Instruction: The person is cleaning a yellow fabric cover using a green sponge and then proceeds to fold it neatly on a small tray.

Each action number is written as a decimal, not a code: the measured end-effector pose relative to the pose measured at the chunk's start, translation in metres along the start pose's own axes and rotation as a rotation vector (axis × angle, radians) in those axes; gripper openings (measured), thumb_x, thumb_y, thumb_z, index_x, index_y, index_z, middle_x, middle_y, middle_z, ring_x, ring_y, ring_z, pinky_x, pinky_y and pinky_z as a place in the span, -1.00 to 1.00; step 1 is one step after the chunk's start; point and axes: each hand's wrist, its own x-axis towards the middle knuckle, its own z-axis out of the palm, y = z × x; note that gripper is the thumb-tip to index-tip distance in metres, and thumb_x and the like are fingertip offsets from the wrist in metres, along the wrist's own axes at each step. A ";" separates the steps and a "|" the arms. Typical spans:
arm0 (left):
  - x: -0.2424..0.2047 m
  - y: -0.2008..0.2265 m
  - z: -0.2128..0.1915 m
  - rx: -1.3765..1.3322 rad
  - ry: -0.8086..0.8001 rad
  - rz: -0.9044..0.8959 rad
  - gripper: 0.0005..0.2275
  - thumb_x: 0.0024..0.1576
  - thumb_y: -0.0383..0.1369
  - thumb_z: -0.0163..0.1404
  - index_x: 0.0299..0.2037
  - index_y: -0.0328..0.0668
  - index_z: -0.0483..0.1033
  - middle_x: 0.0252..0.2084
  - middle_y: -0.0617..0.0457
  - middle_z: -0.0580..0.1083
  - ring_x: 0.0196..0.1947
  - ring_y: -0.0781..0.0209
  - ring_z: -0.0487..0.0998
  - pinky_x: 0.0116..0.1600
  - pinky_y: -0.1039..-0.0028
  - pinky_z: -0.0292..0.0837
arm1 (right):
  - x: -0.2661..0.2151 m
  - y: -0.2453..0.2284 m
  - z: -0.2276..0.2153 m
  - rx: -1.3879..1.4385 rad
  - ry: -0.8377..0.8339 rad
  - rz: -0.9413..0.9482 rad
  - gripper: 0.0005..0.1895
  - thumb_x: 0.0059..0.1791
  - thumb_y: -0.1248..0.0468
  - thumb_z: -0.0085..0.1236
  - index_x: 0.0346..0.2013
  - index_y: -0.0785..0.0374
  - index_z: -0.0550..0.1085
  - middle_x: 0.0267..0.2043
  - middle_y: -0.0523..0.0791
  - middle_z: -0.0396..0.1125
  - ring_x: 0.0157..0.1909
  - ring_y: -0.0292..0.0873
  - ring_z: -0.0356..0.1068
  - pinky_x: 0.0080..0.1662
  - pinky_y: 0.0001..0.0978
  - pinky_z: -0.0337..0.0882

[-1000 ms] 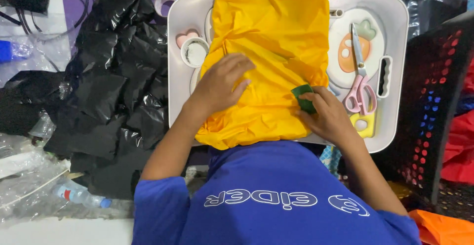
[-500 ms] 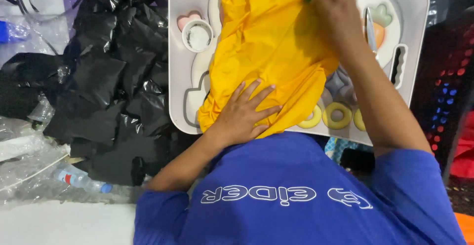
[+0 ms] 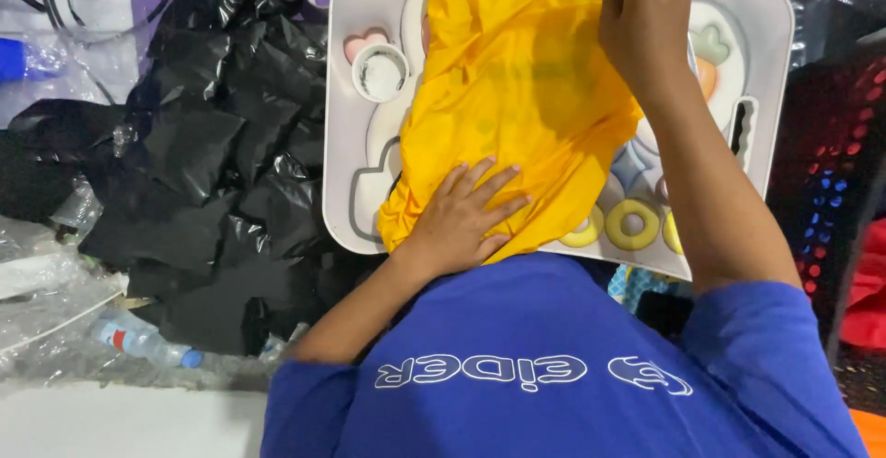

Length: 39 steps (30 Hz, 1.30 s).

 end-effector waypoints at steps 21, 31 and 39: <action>0.021 -0.068 -0.030 0.028 0.007 -0.143 -0.57 0.29 -0.16 -0.04 0.33 -0.08 0.41 0.37 -0.03 0.32 0.36 -0.12 0.27 0.19 0.10 0.27 | -0.094 -0.029 0.009 -0.096 -0.236 -0.150 -0.93 0.00 0.30 0.28 -0.29 0.08 0.52 -0.28 -0.13 0.34 -0.28 -0.07 0.37 -0.18 -0.23 0.31; 0.018 -0.100 -0.034 -0.139 0.645 0.024 -0.71 0.33 -0.04 -0.06 -0.12 -0.02 0.58 -0.24 0.18 0.44 -0.14 0.12 0.54 0.00 0.36 0.36 | -0.074 -0.127 -0.066 0.202 -0.332 -0.246 -0.74 -0.05 0.10 0.32 -0.25 0.19 0.50 -0.20 -0.01 0.40 -0.14 0.05 0.45 0.12 -0.03 0.34; -0.032 -0.077 -0.015 -0.006 0.301 0.035 -0.58 -0.02 -0.06 0.21 -0.01 -0.03 0.54 -0.05 0.06 0.50 0.11 0.01 0.48 0.20 0.12 0.27 | -0.107 -0.075 -0.048 0.225 -0.314 0.115 -0.86 0.05 0.24 0.29 -0.13 0.16 0.54 -0.16 -0.05 0.36 -0.25 0.05 0.44 -0.12 -0.11 0.47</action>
